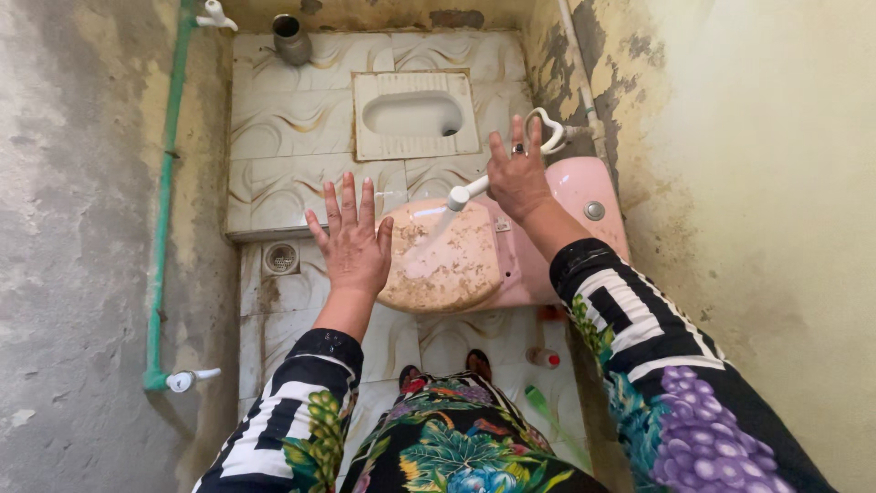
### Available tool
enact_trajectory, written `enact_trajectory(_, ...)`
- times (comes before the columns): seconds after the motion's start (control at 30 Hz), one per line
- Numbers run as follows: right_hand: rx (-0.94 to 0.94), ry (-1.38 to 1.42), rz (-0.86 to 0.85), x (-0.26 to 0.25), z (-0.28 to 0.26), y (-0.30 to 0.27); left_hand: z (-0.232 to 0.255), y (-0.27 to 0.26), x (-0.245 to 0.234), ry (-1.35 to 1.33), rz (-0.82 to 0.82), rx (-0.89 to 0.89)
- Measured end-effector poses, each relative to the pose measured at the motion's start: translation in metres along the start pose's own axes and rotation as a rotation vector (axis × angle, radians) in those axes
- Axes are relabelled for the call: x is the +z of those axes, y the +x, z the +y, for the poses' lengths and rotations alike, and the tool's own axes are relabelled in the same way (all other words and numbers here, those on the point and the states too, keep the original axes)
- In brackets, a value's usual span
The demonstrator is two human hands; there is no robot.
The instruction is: The person scrubs the inside of a pink portable toilet with a brush while rinsing with a handheld bidet sprayer. They then rinse the toilet seat and lid with the sprayer and close the lid.
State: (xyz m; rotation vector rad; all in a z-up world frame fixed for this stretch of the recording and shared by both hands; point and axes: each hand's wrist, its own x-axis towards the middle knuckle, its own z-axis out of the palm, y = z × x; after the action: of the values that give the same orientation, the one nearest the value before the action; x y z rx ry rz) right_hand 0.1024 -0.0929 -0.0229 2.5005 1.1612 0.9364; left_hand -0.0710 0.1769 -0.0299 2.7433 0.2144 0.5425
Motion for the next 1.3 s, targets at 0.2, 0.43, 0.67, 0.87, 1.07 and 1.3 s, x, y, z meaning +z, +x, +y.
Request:
enact_trajectory(0.2,-0.048,-0.095,-0.167,-0.015,0.031,-0.043,0.019,0.003,0.006,-0.029,-0.033,0.055)
enact_trajectory(0.43,-0.038,-0.145,-0.226,-0.026,0.067,-0.083,0.046,0.011,0.009,-0.048,-0.061,0.125)
enact_trajectory(0.67,-0.087,-0.269,-0.157,-0.028,0.123,-0.089,0.067,0.012,0.013,-0.067,-0.071,0.173)
enact_trajectory(0.87,-0.151,-0.313,-0.149,-0.038,0.152,-0.079,0.083,0.011,0.018,-0.042,-0.041,0.194)
enact_trajectory(1.07,-0.190,-0.326,-0.167,-0.034,0.170,-0.084,0.105,0.016,0.025,-0.068,-0.071,0.172)
enact_trajectory(1.3,-0.232,-0.252,-0.232,-0.030,0.184,-0.106,0.137,0.024,0.036,-0.080,-0.058,0.180)
